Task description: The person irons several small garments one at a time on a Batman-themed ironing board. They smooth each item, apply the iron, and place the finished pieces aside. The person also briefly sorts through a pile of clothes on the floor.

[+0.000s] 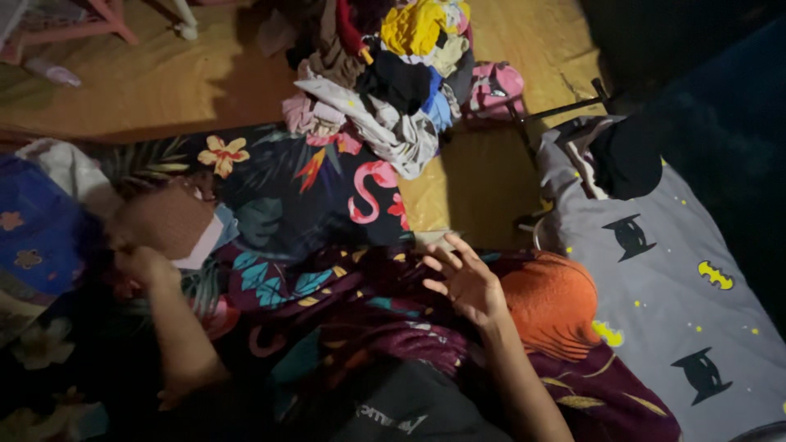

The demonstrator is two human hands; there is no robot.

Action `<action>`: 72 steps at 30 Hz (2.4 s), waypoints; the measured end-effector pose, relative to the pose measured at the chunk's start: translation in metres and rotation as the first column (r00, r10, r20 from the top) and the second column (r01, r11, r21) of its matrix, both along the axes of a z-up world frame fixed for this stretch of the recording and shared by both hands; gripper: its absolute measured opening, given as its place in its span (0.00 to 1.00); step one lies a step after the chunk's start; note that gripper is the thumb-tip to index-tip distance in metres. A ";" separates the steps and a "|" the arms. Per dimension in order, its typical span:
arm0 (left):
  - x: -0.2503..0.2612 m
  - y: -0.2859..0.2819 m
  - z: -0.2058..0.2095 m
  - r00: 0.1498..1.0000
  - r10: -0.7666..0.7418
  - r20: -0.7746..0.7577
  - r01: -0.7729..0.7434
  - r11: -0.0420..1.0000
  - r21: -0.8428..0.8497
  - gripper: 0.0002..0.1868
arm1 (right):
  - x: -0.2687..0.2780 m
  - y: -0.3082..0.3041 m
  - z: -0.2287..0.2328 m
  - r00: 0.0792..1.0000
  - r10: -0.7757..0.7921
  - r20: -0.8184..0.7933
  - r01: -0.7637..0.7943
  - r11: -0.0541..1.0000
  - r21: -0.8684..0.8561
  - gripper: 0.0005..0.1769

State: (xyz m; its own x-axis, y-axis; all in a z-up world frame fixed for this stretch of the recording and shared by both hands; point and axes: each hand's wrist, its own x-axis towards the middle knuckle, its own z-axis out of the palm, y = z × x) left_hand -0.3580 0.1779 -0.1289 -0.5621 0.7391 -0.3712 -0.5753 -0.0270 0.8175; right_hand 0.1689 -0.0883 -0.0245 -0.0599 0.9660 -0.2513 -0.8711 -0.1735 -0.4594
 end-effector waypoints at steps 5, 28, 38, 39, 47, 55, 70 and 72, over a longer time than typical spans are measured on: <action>0.002 0.005 -0.003 0.787 0.193 -0.586 -0.325 0.937 -0.128 0.22 | 0.009 -0.010 -0.009 0.993 -0.094 0.070 0.098 0.994 -0.057 0.29; 0.028 0.000 -0.011 -0.278 -0.284 -0.918 -0.152 0.956 -0.250 0.36 | 0.009 -0.013 0.006 0.968 -0.154 0.198 0.184 0.972 -0.144 0.23; 0.046 -0.009 -0.009 -0.351 -0.238 -0.906 -0.241 0.957 -0.159 0.39 | 0.013 -0.021 0.024 0.963 -0.179 0.201 0.211 0.965 -0.154 0.21; 0.052 -0.008 -0.005 -0.363 -0.227 -0.904 -0.207 0.965 -0.159 0.38 | 0.014 -0.022 0.025 0.965 -0.189 0.182 0.214 0.968 -0.131 0.21; 0.174 0.022 0.011 -0.316 -0.114 -0.942 0.210 0.960 -0.187 0.27 | 0.026 -0.036 0.030 0.958 -0.224 0.179 0.229 0.973 -0.013 0.22; 0.410 0.012 0.006 -0.201 -0.230 -0.952 0.836 0.467 -0.289 0.17 | 0.063 -0.052 0.063 0.864 -0.336 0.375 0.336 0.939 0.068 0.20; 0.863 -0.055 0.032 -0.511 -0.534 -0.674 0.731 0.143 -0.668 0.57 | 0.139 -0.186 0.071 0.478 -0.582 0.658 0.760 0.650 0.024 0.18; 0.879 -0.049 0.032 -0.600 -0.503 -0.622 0.652 0.143 -0.744 0.58 | 0.142 -0.198 0.064 0.478 -0.594 0.647 0.783 0.622 -0.007 0.19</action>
